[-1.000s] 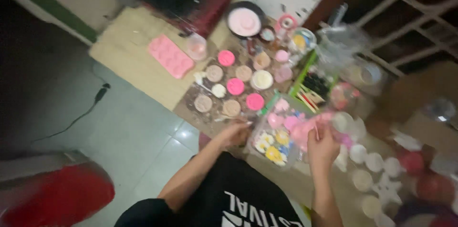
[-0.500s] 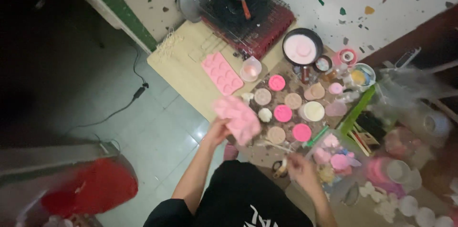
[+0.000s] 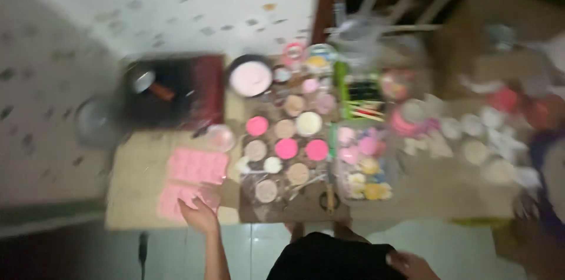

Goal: Preparing and assembling decorative wax shapes and components for candle making.

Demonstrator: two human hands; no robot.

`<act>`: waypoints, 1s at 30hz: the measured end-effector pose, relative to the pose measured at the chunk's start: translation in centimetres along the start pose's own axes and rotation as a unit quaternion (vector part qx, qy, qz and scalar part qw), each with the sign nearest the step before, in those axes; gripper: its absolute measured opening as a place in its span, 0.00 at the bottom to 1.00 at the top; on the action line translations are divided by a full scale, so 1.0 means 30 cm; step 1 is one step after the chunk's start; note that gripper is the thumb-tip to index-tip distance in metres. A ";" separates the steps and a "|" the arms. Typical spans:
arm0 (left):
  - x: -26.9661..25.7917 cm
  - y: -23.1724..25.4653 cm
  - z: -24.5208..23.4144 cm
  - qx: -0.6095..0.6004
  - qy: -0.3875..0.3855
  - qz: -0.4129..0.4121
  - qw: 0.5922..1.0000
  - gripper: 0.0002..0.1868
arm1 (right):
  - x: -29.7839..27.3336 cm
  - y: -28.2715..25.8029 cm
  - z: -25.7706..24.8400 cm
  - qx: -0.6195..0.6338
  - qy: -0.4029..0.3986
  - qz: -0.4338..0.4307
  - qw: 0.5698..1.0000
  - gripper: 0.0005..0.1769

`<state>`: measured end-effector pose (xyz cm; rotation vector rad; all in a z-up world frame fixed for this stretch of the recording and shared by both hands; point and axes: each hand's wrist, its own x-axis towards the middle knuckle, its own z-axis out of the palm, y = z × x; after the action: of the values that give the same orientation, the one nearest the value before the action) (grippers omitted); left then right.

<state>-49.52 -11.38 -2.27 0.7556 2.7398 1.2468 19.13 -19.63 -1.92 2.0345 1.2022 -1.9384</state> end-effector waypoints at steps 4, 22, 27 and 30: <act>-0.448 0.656 0.005 -0.171 -0.144 0.189 0.956 0.31 | 0.090 -0.191 0.072 0.147 0.145 0.051 0.977 0.34; -1.866 0.718 -0.253 -0.351 -0.397 -0.046 0.847 0.32 | -0.432 0.119 -0.137 -0.327 0.137 -0.708 0.611 0.44; -1.775 0.695 -0.306 -0.520 -0.412 -0.346 0.664 0.27 | 0.127 0.636 -0.337 -0.217 0.171 -0.182 0.944 0.26; -1.937 0.107 0.031 -0.257 -0.271 -0.281 0.884 0.18 | 0.280 0.625 -0.359 -0.298 0.223 -0.239 0.897 0.06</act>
<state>3.21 -34.78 -10.00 0.1759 1.8470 1.2728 37.73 -22.61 -15.48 1.9861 2.2347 -0.9850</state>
